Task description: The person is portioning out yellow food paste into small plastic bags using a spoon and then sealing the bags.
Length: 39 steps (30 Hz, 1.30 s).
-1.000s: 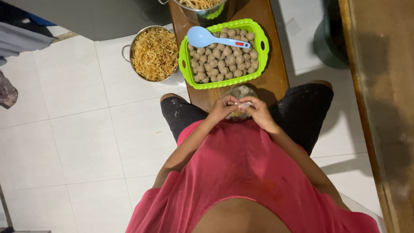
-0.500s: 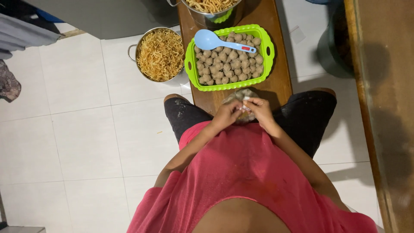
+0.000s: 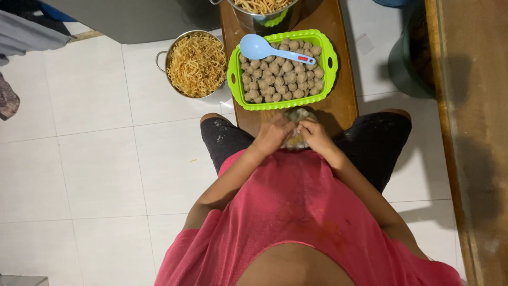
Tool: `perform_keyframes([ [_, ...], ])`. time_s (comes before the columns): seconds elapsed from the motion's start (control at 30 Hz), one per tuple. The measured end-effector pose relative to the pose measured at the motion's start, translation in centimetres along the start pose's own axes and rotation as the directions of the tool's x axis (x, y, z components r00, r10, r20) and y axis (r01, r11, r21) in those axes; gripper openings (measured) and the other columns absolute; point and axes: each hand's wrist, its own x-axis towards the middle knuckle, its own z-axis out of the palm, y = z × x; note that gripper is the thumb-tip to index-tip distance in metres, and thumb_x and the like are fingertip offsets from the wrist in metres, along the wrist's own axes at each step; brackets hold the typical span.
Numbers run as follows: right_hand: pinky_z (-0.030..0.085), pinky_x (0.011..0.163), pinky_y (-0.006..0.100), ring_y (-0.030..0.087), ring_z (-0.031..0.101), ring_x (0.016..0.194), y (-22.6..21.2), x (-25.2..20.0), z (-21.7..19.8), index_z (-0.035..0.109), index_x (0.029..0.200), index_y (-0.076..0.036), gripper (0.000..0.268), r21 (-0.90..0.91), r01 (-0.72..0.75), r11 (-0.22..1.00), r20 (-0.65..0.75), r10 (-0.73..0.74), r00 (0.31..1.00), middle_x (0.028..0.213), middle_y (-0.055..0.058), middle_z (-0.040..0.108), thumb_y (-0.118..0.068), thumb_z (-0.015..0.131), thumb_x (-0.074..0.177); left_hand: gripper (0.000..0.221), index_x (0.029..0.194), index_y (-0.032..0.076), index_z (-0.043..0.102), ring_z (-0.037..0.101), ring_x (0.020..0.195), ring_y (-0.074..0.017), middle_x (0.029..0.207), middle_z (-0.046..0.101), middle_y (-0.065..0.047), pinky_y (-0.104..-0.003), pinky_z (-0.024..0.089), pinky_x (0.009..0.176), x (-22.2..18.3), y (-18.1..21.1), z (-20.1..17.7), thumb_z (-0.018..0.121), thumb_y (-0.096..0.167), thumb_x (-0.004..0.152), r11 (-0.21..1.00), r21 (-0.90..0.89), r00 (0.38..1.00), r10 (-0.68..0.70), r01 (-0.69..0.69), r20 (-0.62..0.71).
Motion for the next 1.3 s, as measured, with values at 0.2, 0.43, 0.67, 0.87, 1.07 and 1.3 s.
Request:
perform_keyframes([
  [0.2,0.053,0.083,0.045,0.035,0.067,0.091,-0.2,0.6,-0.3,0.074,0.102,-0.001,0.033,0.06,0.068,0.996,0.11,-0.074,0.991,0.091,0.018,0.067,-0.005,0.08,0.07,0.007,0.088,0.013,0.069,0.066,0.087,-0.0329,0.079,0.068,-0.01,-0.04,0.055,0.075,0.6,-2.9,3.2,0.075,0.016,0.086,0.872,-0.432,0.954,-0.112,0.228,0.278],
  [0.43,0.049,0.067,0.036,0.023,0.06,0.075,3.5,1.4,2.5,0.069,0.087,-0.013,0.022,-0.019,-0.029,0.999,0.175,0.032,0.984,0.076,0.006,0.061,-0.018,0.083,0.071,0.008,0.093,0.019,0.072,0.069,0.089,-0.0246,0.084,0.069,-0.001,-0.035,0.052,0.079,0.4,-4.3,5.0,0.076,0.021,0.086,0.595,-0.609,0.831,-0.202,0.524,0.518],
  [0.67,0.052,0.077,0.046,0.035,0.063,0.092,-2.8,-0.9,-1.0,0.058,0.109,-0.012,0.048,-0.57,0.345,0.746,-0.071,-0.463,0.884,0.097,0.01,0.053,-0.027,0.089,0.075,0.015,0.095,0.013,0.075,0.065,0.088,-0.0209,0.085,0.069,-0.005,-0.034,0.05,0.081,-1.6,-4.5,6.2,0.079,0.014,0.081,0.207,-0.708,0.72,-0.394,0.675,0.571],
  [0.87,0.055,0.058,0.04,0.027,0.068,0.074,-3.0,-1.9,-0.2,0.065,0.089,-0.015,0.021,-0.763,0.416,0.495,0.107,-0.538,0.836,0.082,0.004,0.061,-0.035,0.07,0.083,0.016,0.094,0.013,0.077,0.064,0.082,-0.0176,0.083,0.068,-0.005,-0.03,0.049,0.074,-3.1,-3.3,7.4,0.08,0.018,0.079,0.07,-0.687,0.628,-0.483,0.723,0.611],
  [1.07,0.053,0.053,0.04,0.028,0.069,0.063,-2.5,-3.0,-0.7,0.062,0.075,-0.018,0.021,-0.704,0.407,0.582,0.125,-0.462,0.878,0.067,0.005,0.061,-0.034,0.06,0.088,0.012,0.092,0.013,0.077,0.065,0.081,-0.0207,0.082,0.069,-0.006,-0.03,0.048,0.075,-3.4,-2.8,7.9,0.075,0.017,0.08,0.083,-0.665,0.592,-0.546,0.743,0.593],
  [1.3,0.054,0.057,0.048,0.037,0.07,0.069,-2.0,-5.0,-3.1,0.066,0.075,-0.012,0.024,-0.533,0.293,0.794,0.148,-0.254,0.956,0.065,0.012,0.065,-0.029,0.061,0.09,0.01,0.093,0.016,0.076,0.068,0.085,-0.0229,0.082,0.073,-0.007,-0.031,0.049,0.076,-4.5,-3.7,10.7,0.073,0.019,0.084,0.17,-0.603,0.576,-0.573,0.78,0.583],
])
